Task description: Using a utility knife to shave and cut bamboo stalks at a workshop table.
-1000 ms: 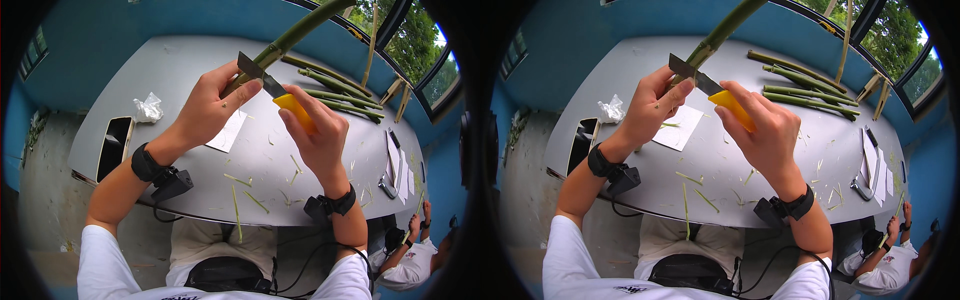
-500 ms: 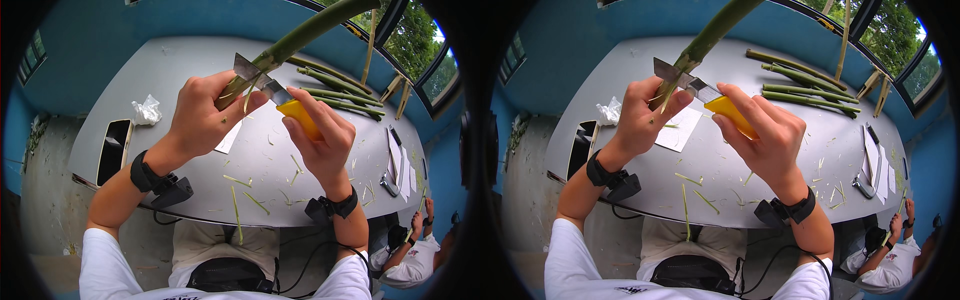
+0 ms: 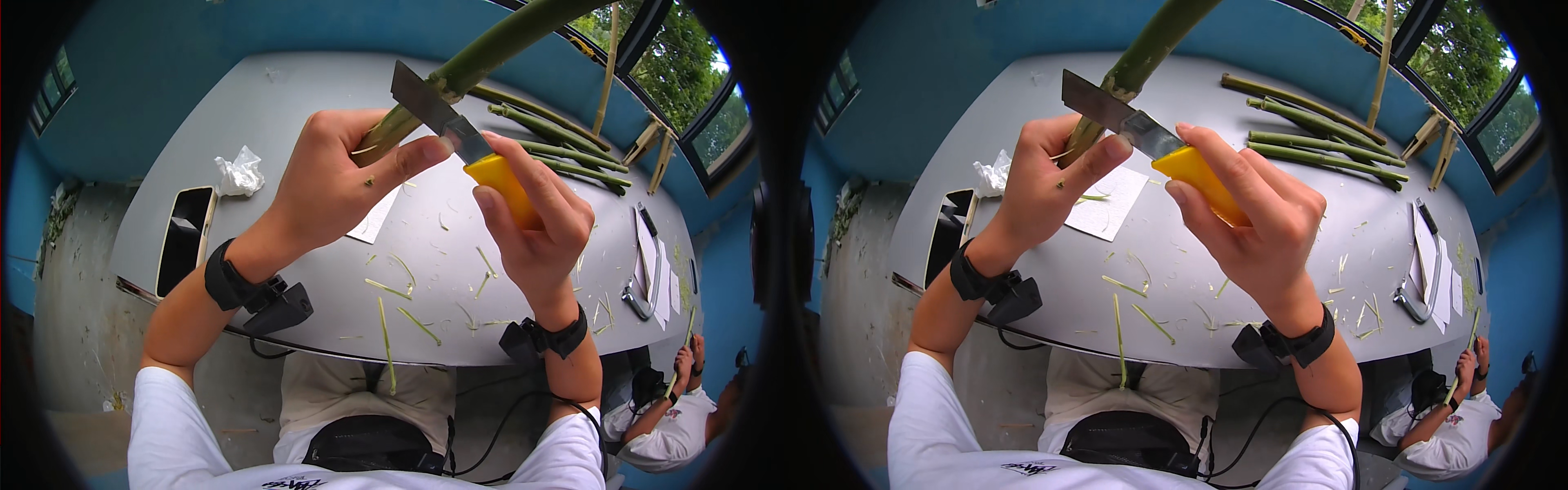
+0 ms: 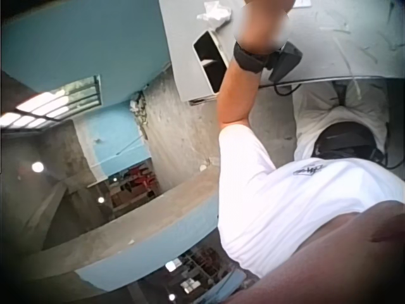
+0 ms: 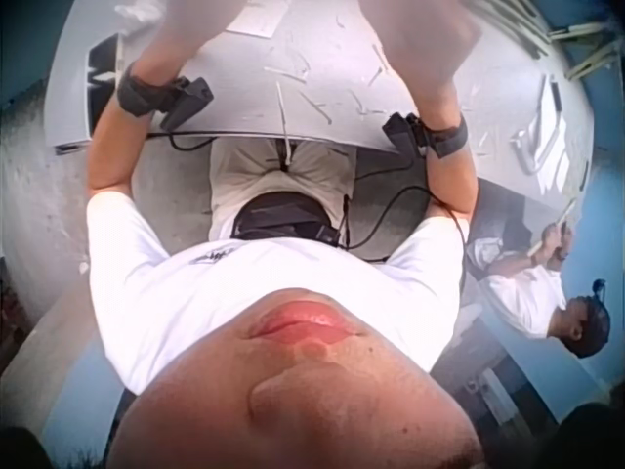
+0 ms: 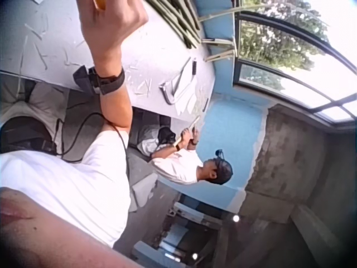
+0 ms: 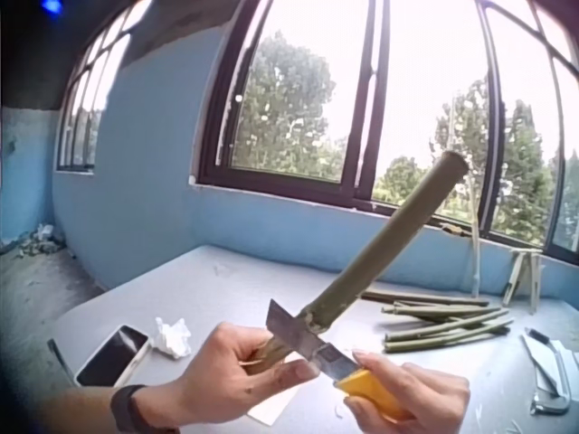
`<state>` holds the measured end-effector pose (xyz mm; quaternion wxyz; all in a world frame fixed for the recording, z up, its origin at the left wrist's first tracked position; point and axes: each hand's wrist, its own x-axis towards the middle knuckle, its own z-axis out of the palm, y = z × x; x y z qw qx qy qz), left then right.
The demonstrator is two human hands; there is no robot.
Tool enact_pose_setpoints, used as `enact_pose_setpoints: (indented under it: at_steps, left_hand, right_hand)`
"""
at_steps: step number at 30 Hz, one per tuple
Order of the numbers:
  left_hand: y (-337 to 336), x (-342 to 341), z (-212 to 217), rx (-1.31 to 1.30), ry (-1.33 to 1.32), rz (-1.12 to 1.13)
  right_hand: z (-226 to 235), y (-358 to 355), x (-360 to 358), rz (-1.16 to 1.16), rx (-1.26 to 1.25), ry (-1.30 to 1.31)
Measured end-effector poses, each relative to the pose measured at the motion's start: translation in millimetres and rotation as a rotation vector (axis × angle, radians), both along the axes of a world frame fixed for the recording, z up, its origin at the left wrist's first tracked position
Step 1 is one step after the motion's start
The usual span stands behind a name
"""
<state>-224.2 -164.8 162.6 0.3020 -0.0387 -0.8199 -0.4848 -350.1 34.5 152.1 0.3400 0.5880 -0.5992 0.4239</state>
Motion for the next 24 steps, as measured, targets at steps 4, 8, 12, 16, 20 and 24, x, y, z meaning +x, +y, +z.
enact_pose_setpoints:
  at_steps: [4, 8, 12, 16, 20, 24]
  left_hand:
    - [-4.2, 0.5, -3.9, 0.142, -0.019, -0.170]
    - [-4.8, -2.8, -7.1, 0.268, 0.031, -0.359]
    - [-3.4, -3.5, -7.3, 0.349, -0.021, -0.431]
    - [-7.8, -5.3, -9.7, 0.356, -0.031, -0.471]
    - [-10.1, -6.5, -12.0, 0.338, -0.032, -0.477]
    - [-4.4, -4.3, -8.7, 0.300, 0.001, -0.407]
  right_hand:
    - [0.4, 2.8, -3.3, 0.022, 0.061, -0.023]
    - [0.8, 5.1, -2.8, 0.017, 0.152, -0.054]
    - [-0.2, 4.3, -3.3, 0.002, 0.173, -0.059]
    - [-0.7, 4.4, -3.5, -0.008, 0.182, -0.068]
    - [-1.4, 4.1, -4.1, 0.003, 0.167, -0.079]
    - [-0.4, 5.8, -3.4, 0.030, 0.186, -0.096]
